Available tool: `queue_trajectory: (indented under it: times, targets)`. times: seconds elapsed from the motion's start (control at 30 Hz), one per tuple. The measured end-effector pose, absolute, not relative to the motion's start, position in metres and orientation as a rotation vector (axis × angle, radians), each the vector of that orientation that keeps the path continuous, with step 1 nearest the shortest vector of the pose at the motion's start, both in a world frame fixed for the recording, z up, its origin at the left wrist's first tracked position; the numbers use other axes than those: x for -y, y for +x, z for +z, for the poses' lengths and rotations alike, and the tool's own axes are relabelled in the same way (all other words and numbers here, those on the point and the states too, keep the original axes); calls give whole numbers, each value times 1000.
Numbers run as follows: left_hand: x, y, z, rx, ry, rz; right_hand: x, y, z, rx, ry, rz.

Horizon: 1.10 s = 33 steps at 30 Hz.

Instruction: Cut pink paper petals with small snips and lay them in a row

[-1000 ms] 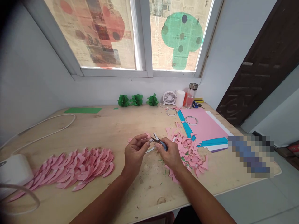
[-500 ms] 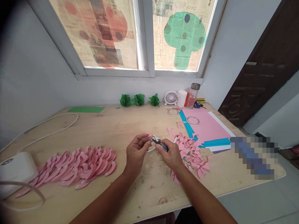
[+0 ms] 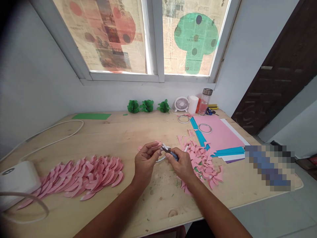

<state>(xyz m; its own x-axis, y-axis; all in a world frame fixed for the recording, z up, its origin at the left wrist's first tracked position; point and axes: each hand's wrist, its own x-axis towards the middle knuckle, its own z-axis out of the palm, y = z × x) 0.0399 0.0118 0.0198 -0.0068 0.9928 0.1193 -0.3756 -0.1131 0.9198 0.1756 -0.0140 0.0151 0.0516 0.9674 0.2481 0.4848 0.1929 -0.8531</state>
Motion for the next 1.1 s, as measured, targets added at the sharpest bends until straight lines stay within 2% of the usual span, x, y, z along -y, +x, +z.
queue_trajectory:
  times: [1.1]
  targets:
    - [-11,40,22,-843,1012,1432,15,173,15,1557,-1431,635]
